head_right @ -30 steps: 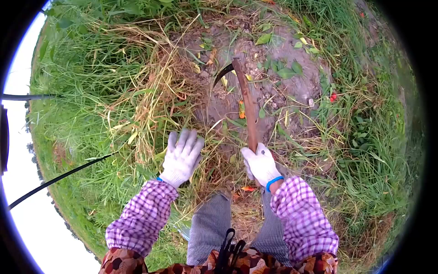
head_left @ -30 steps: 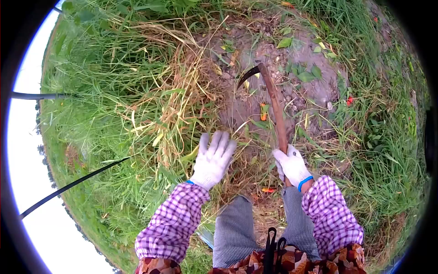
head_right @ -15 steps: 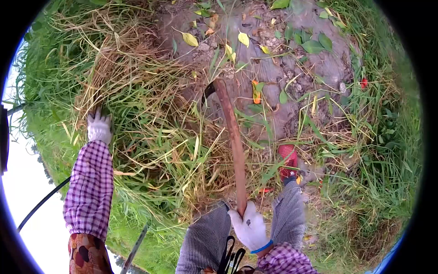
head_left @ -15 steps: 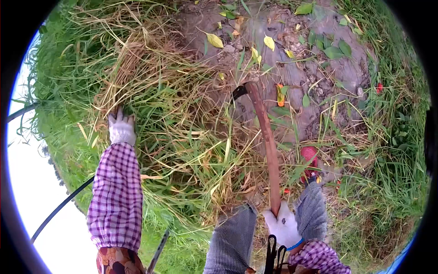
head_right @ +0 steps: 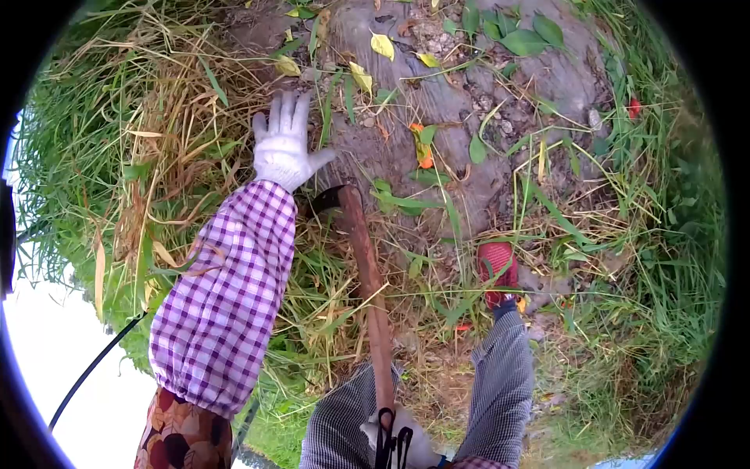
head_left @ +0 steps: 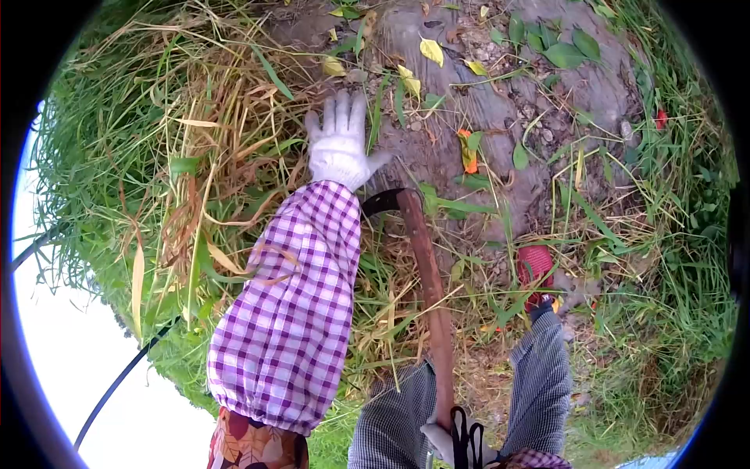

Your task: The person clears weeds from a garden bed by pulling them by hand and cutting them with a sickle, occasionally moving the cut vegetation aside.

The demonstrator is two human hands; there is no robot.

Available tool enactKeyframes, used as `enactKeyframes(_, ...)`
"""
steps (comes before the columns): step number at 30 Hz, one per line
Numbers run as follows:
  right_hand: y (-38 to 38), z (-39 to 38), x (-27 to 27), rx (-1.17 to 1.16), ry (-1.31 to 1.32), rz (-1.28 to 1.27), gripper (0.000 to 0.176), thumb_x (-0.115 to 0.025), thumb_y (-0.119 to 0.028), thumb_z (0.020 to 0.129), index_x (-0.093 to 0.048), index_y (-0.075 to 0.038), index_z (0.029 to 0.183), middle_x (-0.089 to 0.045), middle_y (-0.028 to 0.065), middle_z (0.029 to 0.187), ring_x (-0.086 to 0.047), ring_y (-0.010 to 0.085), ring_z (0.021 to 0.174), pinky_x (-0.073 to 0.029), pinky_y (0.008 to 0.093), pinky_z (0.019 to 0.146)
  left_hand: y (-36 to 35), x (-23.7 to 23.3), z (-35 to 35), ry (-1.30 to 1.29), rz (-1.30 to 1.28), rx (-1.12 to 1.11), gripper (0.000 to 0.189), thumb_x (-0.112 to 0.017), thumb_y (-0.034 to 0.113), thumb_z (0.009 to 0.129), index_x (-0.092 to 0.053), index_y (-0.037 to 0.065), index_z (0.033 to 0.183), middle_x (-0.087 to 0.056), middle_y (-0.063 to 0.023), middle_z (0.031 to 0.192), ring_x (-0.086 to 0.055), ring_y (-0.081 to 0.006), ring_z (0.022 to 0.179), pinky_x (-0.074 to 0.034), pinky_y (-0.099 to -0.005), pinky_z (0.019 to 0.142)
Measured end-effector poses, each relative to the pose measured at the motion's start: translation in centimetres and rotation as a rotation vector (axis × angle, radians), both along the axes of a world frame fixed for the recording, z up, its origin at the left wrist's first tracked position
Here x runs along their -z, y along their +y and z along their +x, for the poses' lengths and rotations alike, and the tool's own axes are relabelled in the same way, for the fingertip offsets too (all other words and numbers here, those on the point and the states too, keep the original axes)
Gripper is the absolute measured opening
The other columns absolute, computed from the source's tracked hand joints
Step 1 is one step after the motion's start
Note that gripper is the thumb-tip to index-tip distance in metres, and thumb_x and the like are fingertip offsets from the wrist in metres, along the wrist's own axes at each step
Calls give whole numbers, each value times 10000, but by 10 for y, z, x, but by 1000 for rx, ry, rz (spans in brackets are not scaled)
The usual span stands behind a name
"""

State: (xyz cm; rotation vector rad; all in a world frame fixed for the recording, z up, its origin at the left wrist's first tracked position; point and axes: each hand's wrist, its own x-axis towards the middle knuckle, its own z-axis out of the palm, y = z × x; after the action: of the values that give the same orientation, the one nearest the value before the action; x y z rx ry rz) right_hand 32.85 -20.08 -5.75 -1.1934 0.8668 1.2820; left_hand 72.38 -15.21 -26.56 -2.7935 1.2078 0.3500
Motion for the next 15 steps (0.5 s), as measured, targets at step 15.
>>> enactKeyframes(15,-14,94,80,745,-439,-169,185,-673,-72,861,-502,-18,906,-537,40,656,-536,103,527,-421,250,466,69,10,79,-131,827,-249,609,-641,87,829,-388,127,1381,-658,-151,1072,-683,-261,893,-569,-404,729)
